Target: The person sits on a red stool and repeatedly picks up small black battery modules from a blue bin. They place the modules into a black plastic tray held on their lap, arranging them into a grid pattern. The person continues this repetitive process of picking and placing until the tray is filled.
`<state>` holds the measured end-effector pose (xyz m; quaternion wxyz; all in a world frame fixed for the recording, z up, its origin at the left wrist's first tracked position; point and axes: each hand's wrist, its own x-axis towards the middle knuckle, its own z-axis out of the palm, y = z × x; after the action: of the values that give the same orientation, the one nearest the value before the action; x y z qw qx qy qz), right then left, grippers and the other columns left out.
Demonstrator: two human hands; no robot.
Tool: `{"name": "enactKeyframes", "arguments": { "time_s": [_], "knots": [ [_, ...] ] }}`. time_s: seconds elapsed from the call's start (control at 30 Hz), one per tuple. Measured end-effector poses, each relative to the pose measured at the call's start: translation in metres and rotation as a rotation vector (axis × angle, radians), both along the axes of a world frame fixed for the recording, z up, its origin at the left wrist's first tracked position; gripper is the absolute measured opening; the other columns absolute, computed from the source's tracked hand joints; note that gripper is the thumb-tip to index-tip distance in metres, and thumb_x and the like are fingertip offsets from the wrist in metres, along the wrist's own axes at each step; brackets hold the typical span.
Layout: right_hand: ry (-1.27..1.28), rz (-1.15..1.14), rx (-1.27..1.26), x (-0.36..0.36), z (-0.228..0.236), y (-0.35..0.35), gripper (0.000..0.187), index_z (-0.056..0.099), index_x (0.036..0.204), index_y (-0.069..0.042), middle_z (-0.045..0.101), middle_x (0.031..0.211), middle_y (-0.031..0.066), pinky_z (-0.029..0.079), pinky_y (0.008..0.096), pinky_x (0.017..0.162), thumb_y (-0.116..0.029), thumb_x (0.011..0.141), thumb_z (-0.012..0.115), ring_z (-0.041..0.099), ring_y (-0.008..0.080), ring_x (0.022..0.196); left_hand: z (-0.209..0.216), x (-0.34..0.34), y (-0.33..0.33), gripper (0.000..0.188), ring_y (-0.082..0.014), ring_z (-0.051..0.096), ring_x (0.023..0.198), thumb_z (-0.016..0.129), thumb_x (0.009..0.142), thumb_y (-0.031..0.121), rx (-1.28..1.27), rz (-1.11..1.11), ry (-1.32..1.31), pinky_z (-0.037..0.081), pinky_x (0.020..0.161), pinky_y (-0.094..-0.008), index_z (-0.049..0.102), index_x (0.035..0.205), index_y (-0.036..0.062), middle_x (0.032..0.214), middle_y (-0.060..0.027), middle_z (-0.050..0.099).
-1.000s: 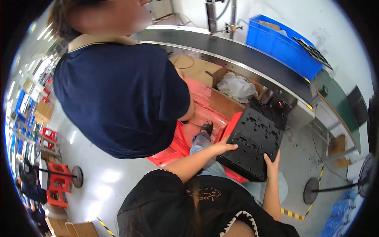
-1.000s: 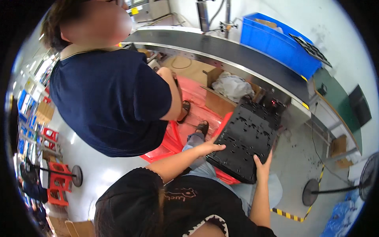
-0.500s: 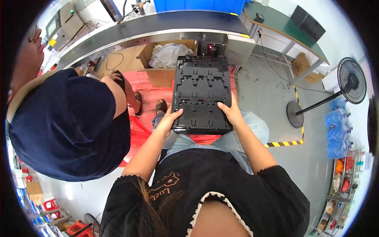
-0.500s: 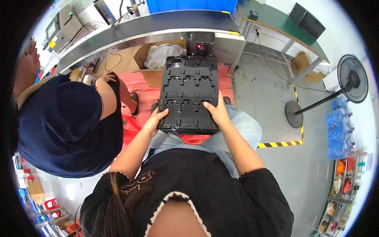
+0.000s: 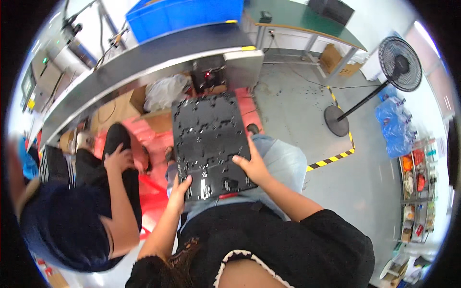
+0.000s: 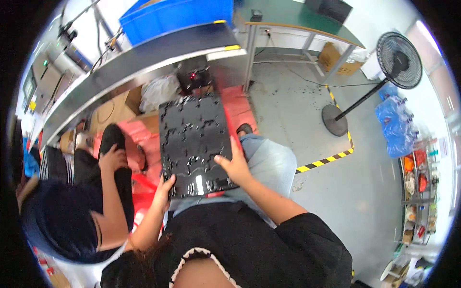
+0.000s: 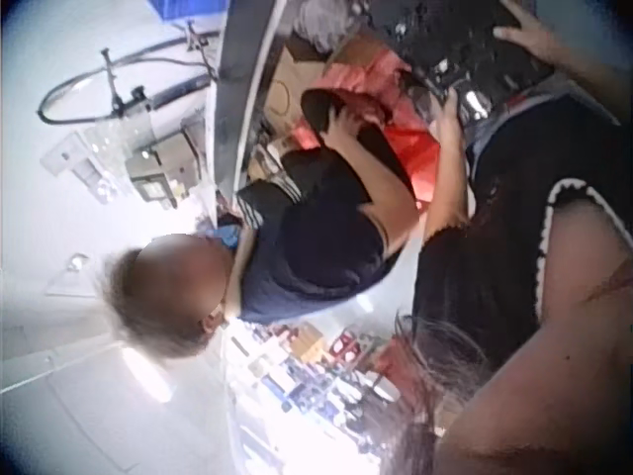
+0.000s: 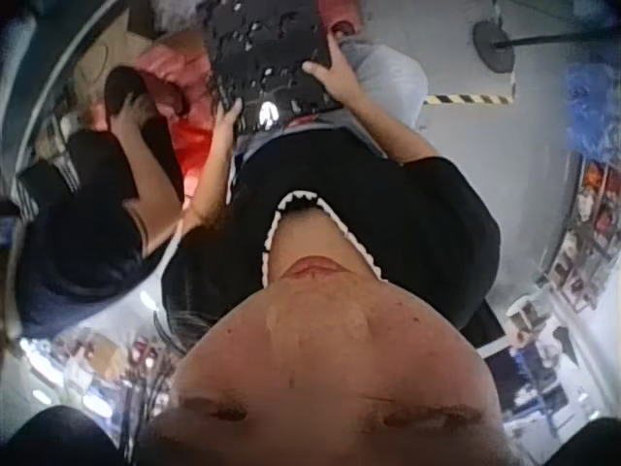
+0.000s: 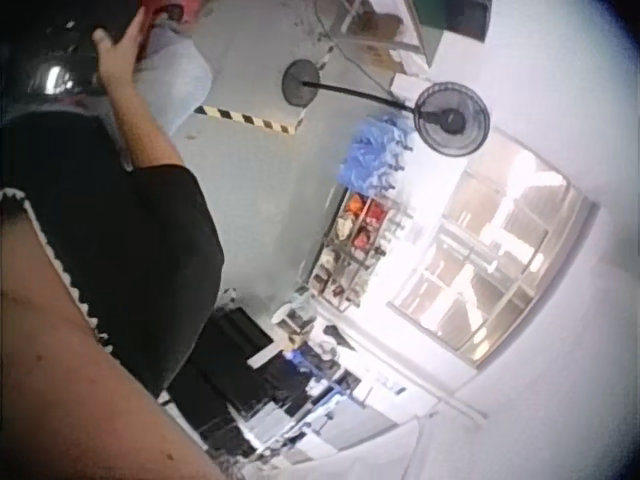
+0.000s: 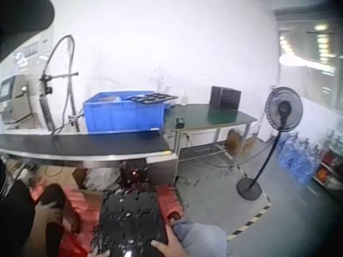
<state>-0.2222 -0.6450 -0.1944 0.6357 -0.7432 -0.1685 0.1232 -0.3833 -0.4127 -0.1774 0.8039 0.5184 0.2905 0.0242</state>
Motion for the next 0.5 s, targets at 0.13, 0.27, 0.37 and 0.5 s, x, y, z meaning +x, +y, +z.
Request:
{"name": "enactKeyframes", "arguments": {
  "time_s": [0.13,0.27,0.37,0.5],
  "knots": [
    [-0.014,-0.051,-0.205,-0.002,0.024,-0.001,0.092,0.027,0.148,0.005,0.039,0.145,0.0290,0.029,0.0416,0.114,-0.034,0.080,0.076,0.038,0.0382,0.137,0.001,0.001,-0.008,0.055,-0.0224,0.059,0.113,0.062,0.092,0.021,0.012,0.039,-0.019,0.047,0.098,-0.0378,0.042,0.140,0.0063,0.128,-0.0087,0.058],
    [-0.015,-0.057,-0.198,0.000,0.023,0.000,0.091,0.029,0.147,0.003,0.042,0.143,0.0276,0.030,0.0426,0.113,-0.033,0.079,0.077,0.039,0.0379,0.135,-0.010,0.004,-0.004,0.057,-0.0227,0.058,0.113,0.064,0.090,0.019,0.132,0.061,-0.010,0.045,0.100,-0.0354,0.042,0.140,0.0030,0.127,-0.0115,0.057],
    [-0.006,-0.062,-0.218,0.001,0.029,-0.001,0.091,0.030,0.146,0.004,0.043,0.141,0.0270,0.032,0.0417,0.112,-0.032,0.078,0.078,0.042,0.0374,0.133,-0.009,0.003,-0.004,0.058,-0.0209,0.058,0.109,0.068,0.089,0.017,0.206,0.055,0.034,0.045,0.098,-0.0333,0.044,0.139,-0.0009,0.122,-0.0124,0.060],
    [0.044,-0.050,-0.187,0.002,0.029,0.001,0.081,0.031,0.146,0.004,0.049,0.137,0.0180,0.035,0.0365,0.109,-0.014,0.080,0.075,0.047,0.0255,0.128,0.007,0.006,-0.007,0.068,-0.0217,0.056,0.115,0.068,0.089,0.019,0.283,0.043,0.074,0.042,0.101,-0.0334,0.036,0.145,-0.0016,0.127,-0.0138,0.057]
  ]
}}
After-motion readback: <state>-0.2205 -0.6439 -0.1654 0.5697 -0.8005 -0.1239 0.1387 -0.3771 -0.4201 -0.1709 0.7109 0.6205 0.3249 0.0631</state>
